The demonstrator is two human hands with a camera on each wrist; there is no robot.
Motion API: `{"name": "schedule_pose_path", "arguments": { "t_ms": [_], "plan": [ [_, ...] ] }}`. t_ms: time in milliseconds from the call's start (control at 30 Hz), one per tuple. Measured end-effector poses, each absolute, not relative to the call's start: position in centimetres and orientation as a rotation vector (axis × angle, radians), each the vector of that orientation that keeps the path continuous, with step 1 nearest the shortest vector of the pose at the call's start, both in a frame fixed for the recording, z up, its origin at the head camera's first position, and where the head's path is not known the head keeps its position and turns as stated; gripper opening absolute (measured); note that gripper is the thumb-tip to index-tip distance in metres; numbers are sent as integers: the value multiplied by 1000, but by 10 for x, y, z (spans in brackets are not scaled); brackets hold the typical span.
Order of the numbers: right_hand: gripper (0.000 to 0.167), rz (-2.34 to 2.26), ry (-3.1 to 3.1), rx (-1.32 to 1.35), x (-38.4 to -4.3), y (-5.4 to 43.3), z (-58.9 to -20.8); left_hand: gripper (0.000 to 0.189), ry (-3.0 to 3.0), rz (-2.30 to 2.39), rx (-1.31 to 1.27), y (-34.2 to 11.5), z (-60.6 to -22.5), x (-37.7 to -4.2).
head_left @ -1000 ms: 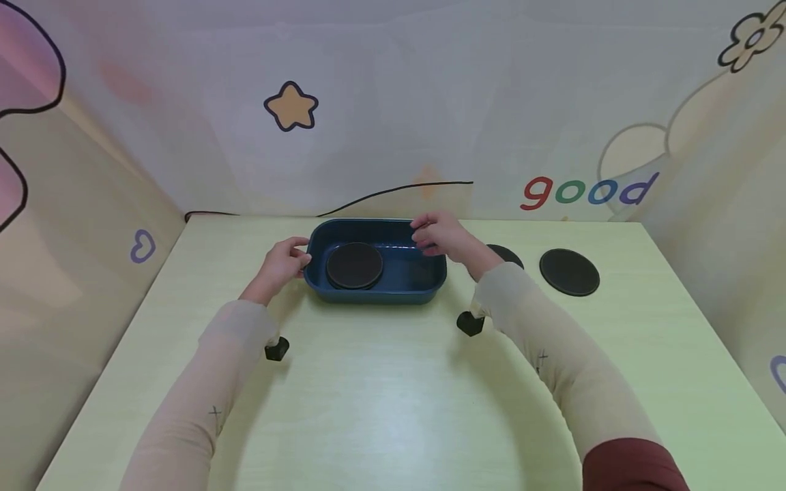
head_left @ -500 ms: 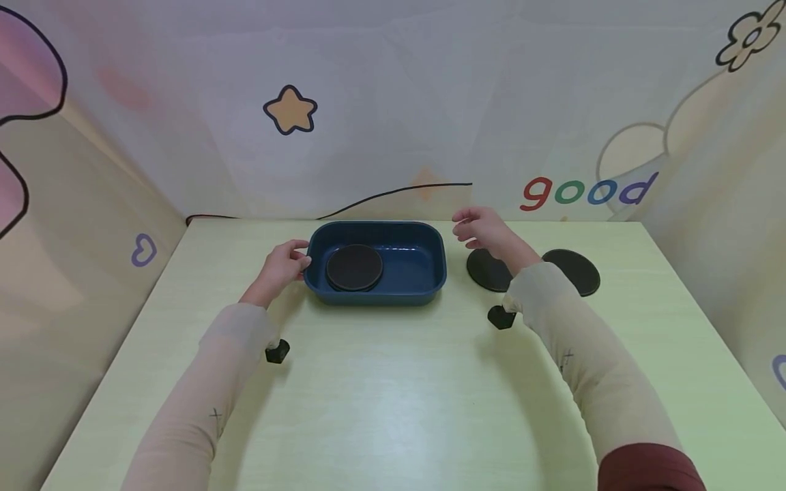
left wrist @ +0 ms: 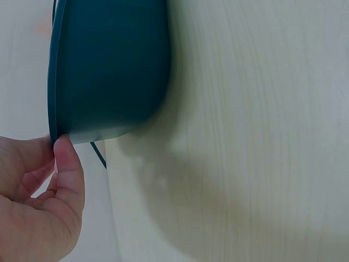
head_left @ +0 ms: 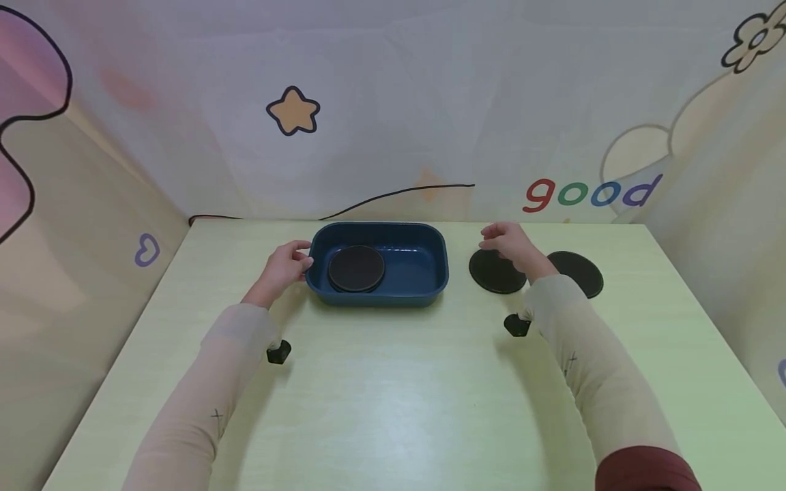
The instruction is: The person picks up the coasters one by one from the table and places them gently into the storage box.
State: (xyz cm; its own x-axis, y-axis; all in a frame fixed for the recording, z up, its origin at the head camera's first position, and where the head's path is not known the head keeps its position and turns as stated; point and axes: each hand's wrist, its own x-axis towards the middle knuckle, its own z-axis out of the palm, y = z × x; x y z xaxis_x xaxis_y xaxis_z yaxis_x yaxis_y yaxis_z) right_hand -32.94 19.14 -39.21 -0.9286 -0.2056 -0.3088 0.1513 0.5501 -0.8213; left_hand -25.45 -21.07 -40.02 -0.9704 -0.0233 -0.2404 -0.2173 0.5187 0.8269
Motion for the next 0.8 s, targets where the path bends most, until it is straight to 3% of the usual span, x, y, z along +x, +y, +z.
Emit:
{"name": "schedule_pose_path", "arguments": {
  "t_ms": [800],
  "plan": [
    [51, -1123, 2543, -106, -327, 219, -421, 42, 2567, 1428, -202, -211, -402, -256]
  ]
}}
